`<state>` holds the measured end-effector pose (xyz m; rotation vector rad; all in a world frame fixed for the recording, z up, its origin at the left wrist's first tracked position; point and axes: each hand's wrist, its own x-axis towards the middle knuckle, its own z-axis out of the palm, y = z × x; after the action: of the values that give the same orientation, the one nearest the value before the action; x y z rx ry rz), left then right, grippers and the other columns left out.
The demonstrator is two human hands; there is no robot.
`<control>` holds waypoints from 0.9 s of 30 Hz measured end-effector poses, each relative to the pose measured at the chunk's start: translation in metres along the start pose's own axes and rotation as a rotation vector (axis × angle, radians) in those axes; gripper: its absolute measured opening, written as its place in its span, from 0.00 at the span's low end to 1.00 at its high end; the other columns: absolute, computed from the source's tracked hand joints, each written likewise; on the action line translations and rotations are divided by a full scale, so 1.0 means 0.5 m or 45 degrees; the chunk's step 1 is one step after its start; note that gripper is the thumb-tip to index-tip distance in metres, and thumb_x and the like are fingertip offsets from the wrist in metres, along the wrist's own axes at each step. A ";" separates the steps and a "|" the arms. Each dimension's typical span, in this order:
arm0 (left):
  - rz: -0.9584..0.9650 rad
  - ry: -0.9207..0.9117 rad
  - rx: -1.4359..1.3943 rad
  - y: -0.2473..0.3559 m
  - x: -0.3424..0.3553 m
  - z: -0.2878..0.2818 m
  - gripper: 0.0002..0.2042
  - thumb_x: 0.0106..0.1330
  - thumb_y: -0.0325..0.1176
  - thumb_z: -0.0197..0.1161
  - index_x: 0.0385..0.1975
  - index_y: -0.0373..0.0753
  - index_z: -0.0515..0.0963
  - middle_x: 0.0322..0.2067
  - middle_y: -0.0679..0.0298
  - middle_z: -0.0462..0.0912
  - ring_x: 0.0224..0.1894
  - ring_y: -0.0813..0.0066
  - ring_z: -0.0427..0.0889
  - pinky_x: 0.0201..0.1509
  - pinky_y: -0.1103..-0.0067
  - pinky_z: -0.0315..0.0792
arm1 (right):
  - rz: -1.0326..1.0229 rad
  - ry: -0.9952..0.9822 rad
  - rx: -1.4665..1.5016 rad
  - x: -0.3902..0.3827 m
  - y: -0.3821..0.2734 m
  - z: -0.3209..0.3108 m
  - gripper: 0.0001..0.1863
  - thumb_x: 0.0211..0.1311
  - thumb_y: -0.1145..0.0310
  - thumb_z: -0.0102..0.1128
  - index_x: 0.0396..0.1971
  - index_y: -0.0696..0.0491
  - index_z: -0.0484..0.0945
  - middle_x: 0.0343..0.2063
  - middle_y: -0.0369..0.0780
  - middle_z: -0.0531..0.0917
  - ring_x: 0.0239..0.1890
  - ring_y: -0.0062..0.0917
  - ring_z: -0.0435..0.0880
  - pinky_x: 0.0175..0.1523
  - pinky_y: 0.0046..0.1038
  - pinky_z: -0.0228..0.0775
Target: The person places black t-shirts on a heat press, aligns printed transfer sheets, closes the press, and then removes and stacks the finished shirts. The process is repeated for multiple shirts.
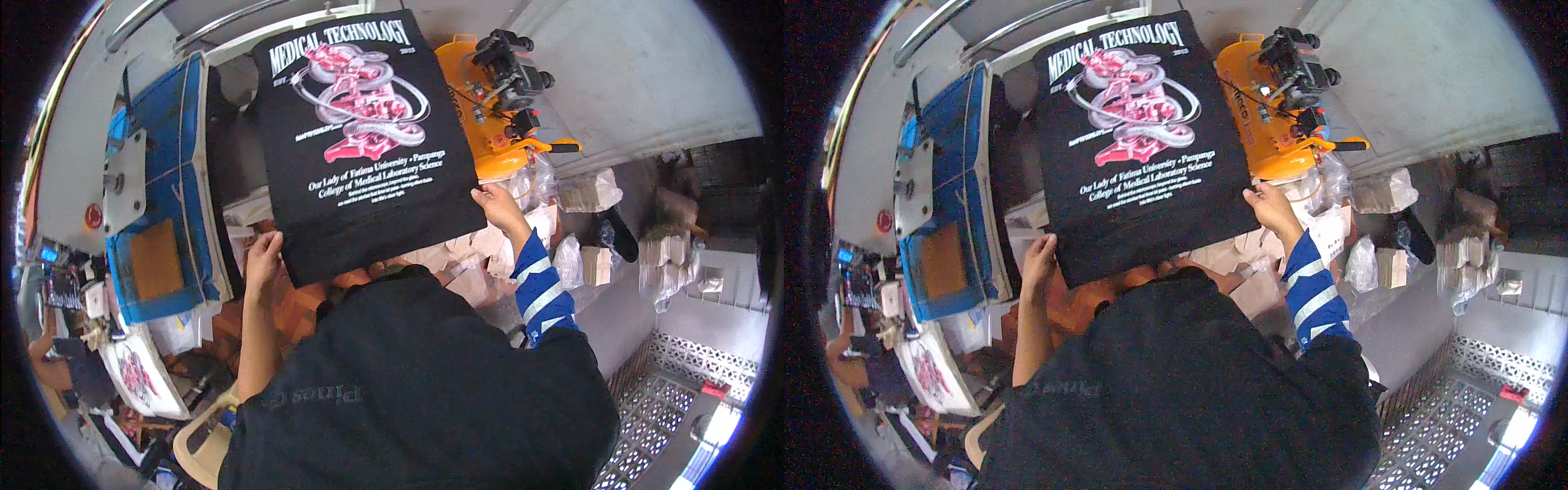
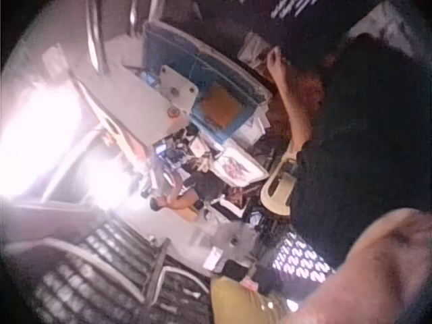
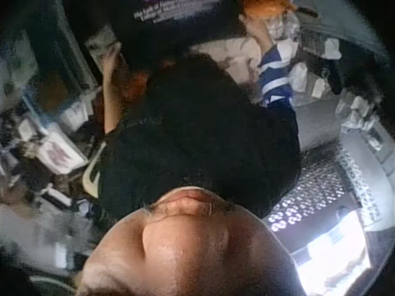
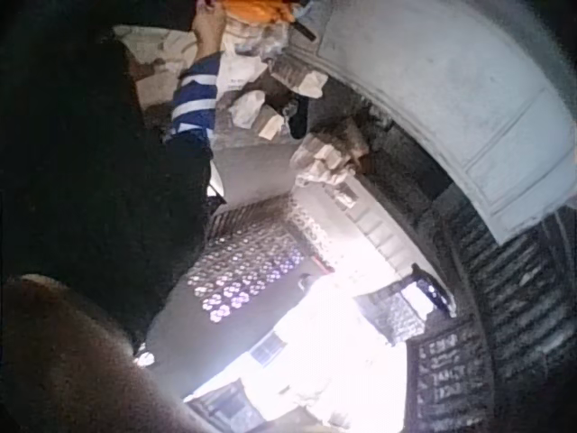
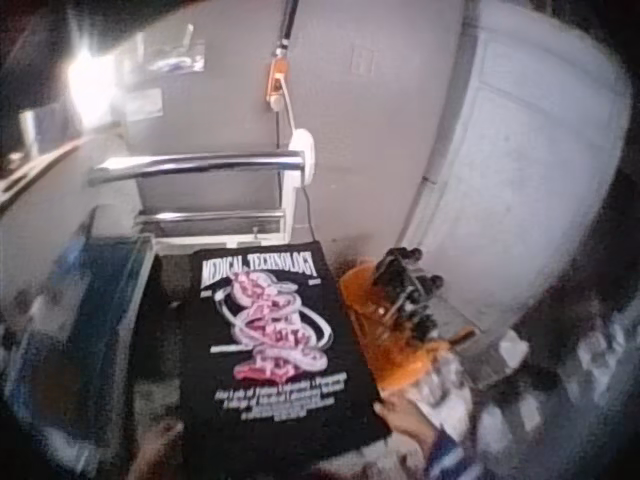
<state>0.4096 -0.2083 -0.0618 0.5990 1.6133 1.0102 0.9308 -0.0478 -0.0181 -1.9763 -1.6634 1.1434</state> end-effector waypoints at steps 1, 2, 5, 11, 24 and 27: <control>0.028 0.033 0.043 0.000 -0.004 -0.002 0.14 0.77 0.41 0.63 0.45 0.35 0.82 0.30 0.73 0.79 0.31 0.86 0.74 0.35 0.84 0.67 | 0.061 -0.029 0.084 -0.007 0.004 0.018 0.25 0.71 0.53 0.64 0.50 0.63 0.81 0.46 0.53 0.87 0.49 0.48 0.86 0.56 0.40 0.76; 0.078 0.052 0.058 0.001 -0.010 0.001 0.13 0.77 0.41 0.63 0.44 0.35 0.82 0.31 0.72 0.80 0.31 0.85 0.74 0.36 0.83 0.68 | 0.076 0.053 0.119 -0.018 0.000 0.024 0.20 0.70 0.58 0.65 0.49 0.62 0.82 0.46 0.52 0.86 0.48 0.48 0.85 0.57 0.40 0.75; 0.210 0.231 -0.026 0.020 -0.032 0.026 0.13 0.76 0.38 0.64 0.45 0.33 0.81 0.37 0.65 0.83 0.39 0.77 0.80 0.46 0.76 0.74 | -0.520 0.646 -0.516 -0.069 -0.054 0.048 0.17 0.67 0.63 0.67 0.48 0.60 0.82 0.45 0.48 0.85 0.49 0.44 0.83 0.58 0.39 0.73; 1.362 0.300 1.096 0.100 -0.100 0.183 0.22 0.61 0.27 0.68 0.57 0.38 0.79 0.56 0.54 0.79 0.62 0.51 0.76 0.68 0.56 0.66 | -1.044 0.204 -0.819 -0.170 -0.170 0.200 0.35 0.72 0.47 0.57 0.66 0.59 0.73 0.70 0.49 0.71 0.76 0.47 0.62 0.78 0.54 0.46; 1.350 0.221 1.223 0.179 -0.162 0.132 0.26 0.56 0.27 0.74 0.57 0.39 0.79 0.62 0.54 0.77 0.71 0.48 0.69 0.75 0.50 0.55 | -0.963 0.280 -0.723 -0.198 -0.191 0.223 0.34 0.68 0.51 0.61 0.67 0.57 0.73 0.69 0.47 0.72 0.73 0.48 0.64 0.76 0.57 0.48; 1.570 1.105 1.290 0.297 -0.183 -0.095 0.18 0.62 0.29 0.69 0.52 0.34 0.82 0.52 0.48 0.84 0.59 0.47 0.80 0.66 0.59 0.70 | -0.952 0.300 -0.690 -0.193 -0.196 0.227 0.34 0.68 0.51 0.61 0.67 0.57 0.72 0.70 0.48 0.71 0.73 0.48 0.63 0.77 0.57 0.47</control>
<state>0.3727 -0.2204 0.1149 2.2692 2.5623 1.3236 0.7806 -0.1388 0.0132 -1.3958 -2.4203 0.1948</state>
